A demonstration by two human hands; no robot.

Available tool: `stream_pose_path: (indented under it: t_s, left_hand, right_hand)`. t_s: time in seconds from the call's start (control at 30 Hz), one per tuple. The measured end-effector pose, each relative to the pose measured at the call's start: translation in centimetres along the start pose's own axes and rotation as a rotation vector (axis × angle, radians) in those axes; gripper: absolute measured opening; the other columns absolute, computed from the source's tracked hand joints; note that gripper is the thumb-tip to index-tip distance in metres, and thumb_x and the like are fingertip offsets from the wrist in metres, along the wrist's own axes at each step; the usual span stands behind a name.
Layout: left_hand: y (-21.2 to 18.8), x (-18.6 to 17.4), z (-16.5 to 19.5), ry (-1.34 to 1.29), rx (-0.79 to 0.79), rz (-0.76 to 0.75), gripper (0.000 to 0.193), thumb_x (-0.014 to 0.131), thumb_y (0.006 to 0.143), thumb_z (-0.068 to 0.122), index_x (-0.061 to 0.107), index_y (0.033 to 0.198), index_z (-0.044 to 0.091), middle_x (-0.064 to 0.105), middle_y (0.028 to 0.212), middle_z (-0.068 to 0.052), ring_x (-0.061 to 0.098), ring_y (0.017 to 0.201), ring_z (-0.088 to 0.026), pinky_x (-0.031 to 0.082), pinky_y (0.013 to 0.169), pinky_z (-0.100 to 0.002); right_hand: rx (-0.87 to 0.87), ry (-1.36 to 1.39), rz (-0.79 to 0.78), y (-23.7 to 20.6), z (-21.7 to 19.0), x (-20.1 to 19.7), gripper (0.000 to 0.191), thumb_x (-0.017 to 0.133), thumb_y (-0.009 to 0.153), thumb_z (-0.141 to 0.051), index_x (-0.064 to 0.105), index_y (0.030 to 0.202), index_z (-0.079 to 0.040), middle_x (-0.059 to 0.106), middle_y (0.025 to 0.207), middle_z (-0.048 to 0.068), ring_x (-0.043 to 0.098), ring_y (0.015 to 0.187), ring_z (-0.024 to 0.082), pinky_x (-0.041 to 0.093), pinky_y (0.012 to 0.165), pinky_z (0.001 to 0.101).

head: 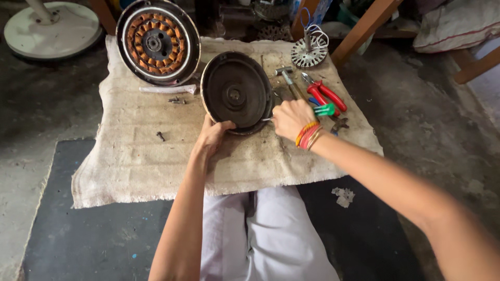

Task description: The person sits on the floor repairing a ceiling fan motor part. They unscrew a screw from the fan's rear cover with a green-handled screwdriver, pry and scrape inside the cover with a small blade, then hammer on a screwdriver placed against the cover.

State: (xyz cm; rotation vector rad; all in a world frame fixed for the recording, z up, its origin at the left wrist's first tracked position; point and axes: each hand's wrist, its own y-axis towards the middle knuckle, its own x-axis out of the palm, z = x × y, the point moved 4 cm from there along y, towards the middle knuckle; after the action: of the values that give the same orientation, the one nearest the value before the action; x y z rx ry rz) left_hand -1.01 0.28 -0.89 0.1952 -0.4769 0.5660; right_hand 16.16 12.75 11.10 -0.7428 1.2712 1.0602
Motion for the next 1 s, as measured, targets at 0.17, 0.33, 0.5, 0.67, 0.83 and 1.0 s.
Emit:
stream_pose_path:
  t_s: [0.17, 0.33, 0.5, 0.67, 0.83, 1.0]
  left_hand:
    - [0.2, -0.1, 0.2, -0.003, -0.02, 0.043, 0.054, 0.068, 0.069, -0.01, 0.061, 0.122, -0.001, 0.071, 0.112, -0.009, 0.067, 0.103, -0.02, 0.055, 0.09, -0.031]
    - [0.2, 0.3, 0.3, -0.04, -0.029, -0.022, 0.052, 0.066, 0.071, -0.011, 0.064, 0.123, -0.007, 0.072, 0.113, -0.014, 0.069, 0.102, -0.023, 0.056, 0.089, -0.034]
    - [0.3, 0.1, 0.3, -0.115, -0.039, -0.009, 0.059, 0.066, 0.069, -0.011, 0.058, 0.127, -0.002, 0.07, 0.116, -0.012, 0.068, 0.107, -0.023, 0.057, 0.092, -0.033]
    - [0.3, -0.3, 0.0, -0.055, -0.059, 0.037, 0.053, 0.067, 0.07, -0.009, 0.06, 0.121, 0.001, 0.071, 0.11, -0.008, 0.068, 0.102, -0.02, 0.055, 0.089, -0.032]
    - [0.0, -1.2, -0.1, 0.276, -0.297, 0.111, 0.039, 0.064, 0.082, 0.003, 0.06, 0.121, 0.0, 0.067, 0.101, -0.011, 0.061, 0.089, -0.026, 0.049, 0.082, -0.04]
    - [1.2, -0.9, 1.5, -0.255, -0.366, 0.115, 0.038, 0.06, 0.09, 0.021, 0.061, 0.122, 0.0, 0.072, 0.106, -0.01, 0.069, 0.095, -0.021, 0.056, 0.088, -0.035]
  right_hand:
    - [-0.029, 0.109, -0.014, -0.3, 0.3, -0.5, 0.023, 0.07, 0.086, -0.031, 0.08, 0.081, -0.012, 0.071, 0.071, 0.018, 0.07, 0.067, 0.038, 0.056, 0.065, 0.0474]
    - [0.168, 0.39, -0.042, 0.2, 2.0, 1.6, 0.021, 0.073, 0.077, -0.031, 0.083, 0.08, -0.013, 0.074, 0.073, 0.017, 0.07, 0.068, 0.036, 0.055, 0.064, 0.0476]
    - [0.32, 0.935, -0.358, 0.1, 2.5, 5.0, 0.026, 0.072, 0.091, -0.027, 0.081, 0.09, -0.003, 0.058, 0.06, 0.006, 0.052, 0.048, 0.015, 0.042, 0.046, 0.0354]
    - [0.574, 1.148, -0.411, -1.2, 3.7, 5.8, 0.023, 0.069, 0.094, -0.026, 0.078, 0.102, -0.007, 0.056, 0.056, -0.001, 0.048, 0.042, 0.01, 0.034, 0.038, 0.0296]
    - [0.333, 0.661, 0.251, -0.3, 6.4, 2.1, 0.023, 0.075, 0.092, -0.028, 0.081, 0.106, -0.01, 0.073, 0.072, 0.007, 0.066, 0.058, 0.015, 0.048, 0.053, 0.034]
    - [0.243, 0.608, 0.325, 0.6, 5.6, 1.7, 0.026, 0.069, 0.092, -0.021, 0.077, 0.117, -0.017, 0.076, 0.101, 0.005, 0.072, 0.075, 0.022, 0.055, 0.064, 0.0356]
